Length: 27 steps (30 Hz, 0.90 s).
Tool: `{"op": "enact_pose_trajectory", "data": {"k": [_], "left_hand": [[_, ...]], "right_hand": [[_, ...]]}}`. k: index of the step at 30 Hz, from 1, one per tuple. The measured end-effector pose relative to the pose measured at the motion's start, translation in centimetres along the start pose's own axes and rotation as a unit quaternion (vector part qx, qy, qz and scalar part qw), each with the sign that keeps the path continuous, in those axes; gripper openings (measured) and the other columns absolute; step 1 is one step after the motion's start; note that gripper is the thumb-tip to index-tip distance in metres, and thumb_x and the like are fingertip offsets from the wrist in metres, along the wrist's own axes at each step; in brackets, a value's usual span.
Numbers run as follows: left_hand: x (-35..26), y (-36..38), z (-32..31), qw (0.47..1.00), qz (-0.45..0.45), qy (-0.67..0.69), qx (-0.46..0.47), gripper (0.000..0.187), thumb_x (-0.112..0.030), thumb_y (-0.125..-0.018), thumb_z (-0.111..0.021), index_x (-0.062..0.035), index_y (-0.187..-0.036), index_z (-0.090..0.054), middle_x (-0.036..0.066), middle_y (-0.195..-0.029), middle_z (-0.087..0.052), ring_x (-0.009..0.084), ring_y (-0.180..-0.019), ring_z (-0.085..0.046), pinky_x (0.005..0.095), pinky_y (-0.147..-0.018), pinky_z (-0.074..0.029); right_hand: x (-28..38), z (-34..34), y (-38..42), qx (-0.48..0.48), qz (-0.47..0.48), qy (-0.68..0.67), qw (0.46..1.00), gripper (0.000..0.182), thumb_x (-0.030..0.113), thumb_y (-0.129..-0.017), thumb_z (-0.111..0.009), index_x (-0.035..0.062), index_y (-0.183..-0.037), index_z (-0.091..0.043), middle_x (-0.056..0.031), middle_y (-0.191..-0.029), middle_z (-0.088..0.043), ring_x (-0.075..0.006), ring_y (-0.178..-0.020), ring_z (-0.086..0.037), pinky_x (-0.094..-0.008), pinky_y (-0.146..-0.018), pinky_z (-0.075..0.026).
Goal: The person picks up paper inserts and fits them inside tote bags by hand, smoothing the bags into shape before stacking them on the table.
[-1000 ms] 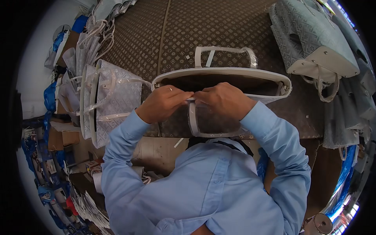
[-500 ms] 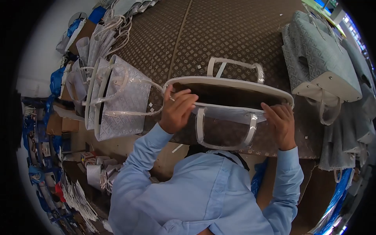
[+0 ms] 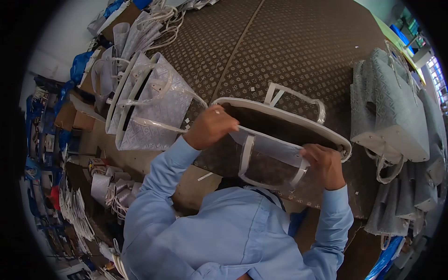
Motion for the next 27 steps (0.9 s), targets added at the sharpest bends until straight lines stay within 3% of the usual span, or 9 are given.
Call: {"op": "enact_pose_trajectory", "data": {"k": [3, 6, 14, 16, 18, 20, 22, 25, 27], "left_hand": [[-0.3, 1.8, 1.9, 0.990, 0.013, -0.140, -0.032, 0.007, -0.013, -0.084, -0.065, -0.0109, -0.090, -0.064, 0.001, -0.088, -0.066, 0.0156, -0.087, -0.063, 0.0402, -0.096, -0.041], [0.7, 1.9, 1.4, 0.996, 0.054, -0.067, 0.000, 0.013, -0.011, -0.083, -0.066, -0.0104, -0.096, -0.067, 0.002, -0.092, -0.067, 0.0178, -0.090, -0.064, 0.0437, -0.100, -0.037], [2.8, -0.1, 1.3, 0.993, 0.107, 0.007, 0.042, 0.014, -0.014, -0.086, -0.065, -0.0062, -0.097, -0.069, 0.008, -0.083, -0.069, 0.0240, -0.077, -0.065, 0.0484, -0.099, -0.040], [2.4, 1.4, 0.8, 0.992, 0.102, 0.019, 0.067, 0.021, -0.018, -0.089, -0.064, -0.0041, -0.104, -0.067, 0.010, -0.095, -0.069, 0.0222, -0.086, -0.064, 0.0453, -0.099, -0.040], [4.2, 3.8, 2.1, 0.909, 0.277, 0.244, -0.192, 0.030, -0.019, -0.090, -0.063, -0.0001, -0.114, -0.061, 0.015, -0.113, -0.063, 0.0221, -0.098, -0.061, 0.0417, -0.100, -0.040], [4.3, 3.5, 1.5, 0.916, 0.239, 0.181, -0.266, 0.043, -0.029, -0.095, -0.056, 0.0042, -0.122, -0.054, 0.018, -0.123, -0.055, 0.0243, -0.107, -0.055, 0.0395, -0.098, -0.042], [7.0, 4.4, -1.7, 0.753, 0.289, 0.436, -0.399, 0.054, -0.041, -0.097, -0.047, 0.0061, -0.123, -0.051, 0.019, -0.119, -0.057, 0.0261, -0.107, -0.056, 0.0396, -0.097, -0.043], [9.8, 4.1, -6.2, 0.693, 0.324, 0.532, -0.364, 0.064, -0.051, -0.097, -0.040, 0.0060, -0.123, -0.051, 0.018, -0.116, -0.058, 0.0270, -0.105, -0.057, 0.0396, -0.094, -0.045], [10.2, 3.2, -5.5, 0.715, 0.337, 0.486, -0.374, 0.060, -0.050, -0.097, -0.040, 0.0048, -0.117, -0.054, 0.017, -0.107, -0.060, 0.0267, -0.099, -0.059, 0.0397, -0.092, -0.046]], "right_hand": [[-3.4, 2.2, 3.3, -0.076, 0.018, 0.108, 0.991, 0.019, 0.010, -0.076, -0.069, 0.0026, -0.093, -0.064, -0.0115, -0.086, -0.065, -0.0302, -0.085, -0.065, -0.0426, -0.078, -0.051], [-4.7, 2.3, 6.8, -0.161, 0.071, 0.200, 0.964, 0.020, 0.013, -0.076, -0.069, 0.0020, -0.092, -0.064, -0.0101, -0.090, -0.065, -0.0287, -0.097, -0.061, -0.0468, -0.092, -0.046], [-5.6, 2.3, 7.1, -0.223, -0.005, 0.093, 0.970, 0.021, 0.016, -0.082, -0.067, 0.0022, -0.098, -0.065, -0.0137, -0.099, -0.064, -0.0290, -0.101, -0.061, -0.0386, -0.086, -0.050], [-5.8, 3.3, 8.2, -0.307, -0.098, -0.119, 0.939, 0.031, 0.018, -0.091, -0.060, 0.0017, -0.117, -0.059, -0.0161, -0.117, -0.060, -0.0274, -0.112, -0.057, -0.0370, -0.092, -0.046], [-7.2, 3.2, 9.6, -0.396, -0.145, -0.184, 0.888, 0.036, 0.018, -0.093, -0.056, 0.0009, -0.125, -0.053, -0.0164, -0.125, -0.055, -0.0265, -0.116, -0.054, -0.0362, -0.096, -0.043], [-8.7, 2.5, 10.4, -0.475, -0.190, -0.255, 0.821, 0.042, 0.019, -0.095, -0.052, 0.0002, -0.133, -0.046, -0.0167, -0.132, -0.051, -0.0256, -0.121, -0.051, -0.0354, -0.099, -0.040], [-10.0, 1.1, 8.5, -0.457, -0.201, -0.399, 0.770, 0.047, 0.017, -0.096, -0.051, -0.0015, -0.137, -0.038, -0.0157, -0.135, -0.048, -0.0217, -0.123, -0.047, -0.0336, -0.103, -0.036], [-9.5, 0.1, 5.6, -0.457, -0.207, -0.385, 0.775, 0.041, 0.019, -0.092, -0.056, 0.0000, -0.128, -0.048, -0.0096, -0.116, -0.057, -0.0143, -0.104, -0.053, -0.0273, -0.091, -0.042], [-9.9, -0.1, 5.0, -0.492, -0.221, -0.325, 0.777, 0.030, 0.022, -0.089, -0.061, 0.0013, -0.110, -0.057, -0.0004, -0.091, -0.058, -0.0077, -0.082, -0.052, -0.0225, -0.074, -0.044]]}}
Point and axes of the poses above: each hand's wrist, its own y-axis away from the middle knuckle, its own z-axis out of the back of the hand, x = y × z, the point moved 7 cm from there along -y, towards the middle knuckle
